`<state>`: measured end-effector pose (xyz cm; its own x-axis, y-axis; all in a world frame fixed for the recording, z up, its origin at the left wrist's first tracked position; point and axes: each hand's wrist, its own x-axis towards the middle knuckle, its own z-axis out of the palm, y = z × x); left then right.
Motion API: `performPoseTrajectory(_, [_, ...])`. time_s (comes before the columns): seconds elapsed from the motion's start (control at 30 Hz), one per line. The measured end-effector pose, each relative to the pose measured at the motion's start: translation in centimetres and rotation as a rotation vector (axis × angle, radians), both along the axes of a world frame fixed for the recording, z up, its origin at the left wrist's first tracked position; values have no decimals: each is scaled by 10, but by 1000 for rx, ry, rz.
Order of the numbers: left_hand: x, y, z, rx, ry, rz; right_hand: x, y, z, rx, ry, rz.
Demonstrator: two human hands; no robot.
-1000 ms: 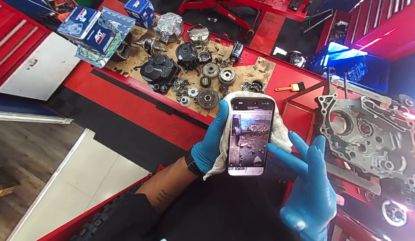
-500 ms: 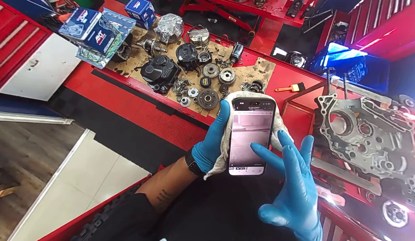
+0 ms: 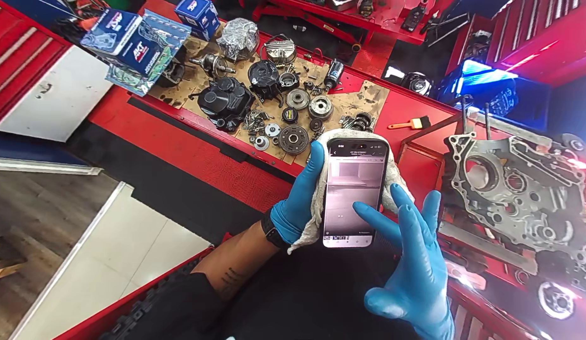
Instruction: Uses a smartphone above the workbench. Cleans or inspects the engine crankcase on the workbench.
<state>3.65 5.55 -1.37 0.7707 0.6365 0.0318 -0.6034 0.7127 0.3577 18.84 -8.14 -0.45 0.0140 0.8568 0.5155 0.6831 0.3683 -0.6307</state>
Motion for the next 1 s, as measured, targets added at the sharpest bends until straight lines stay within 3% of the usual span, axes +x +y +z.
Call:
performPoseTrajectory(0.67, [-1,-1,0,-37,22,-40,4,-3,1,20,39,-32])
performPoseTrajectory(0.87, [0,-1,0,13,-1,2,-3,-2,-1,-32,-40,18])
performPoseTrajectory(1.0, [-1,-1,1,26,0,23,3,-3,-1,-21,-41,-82])
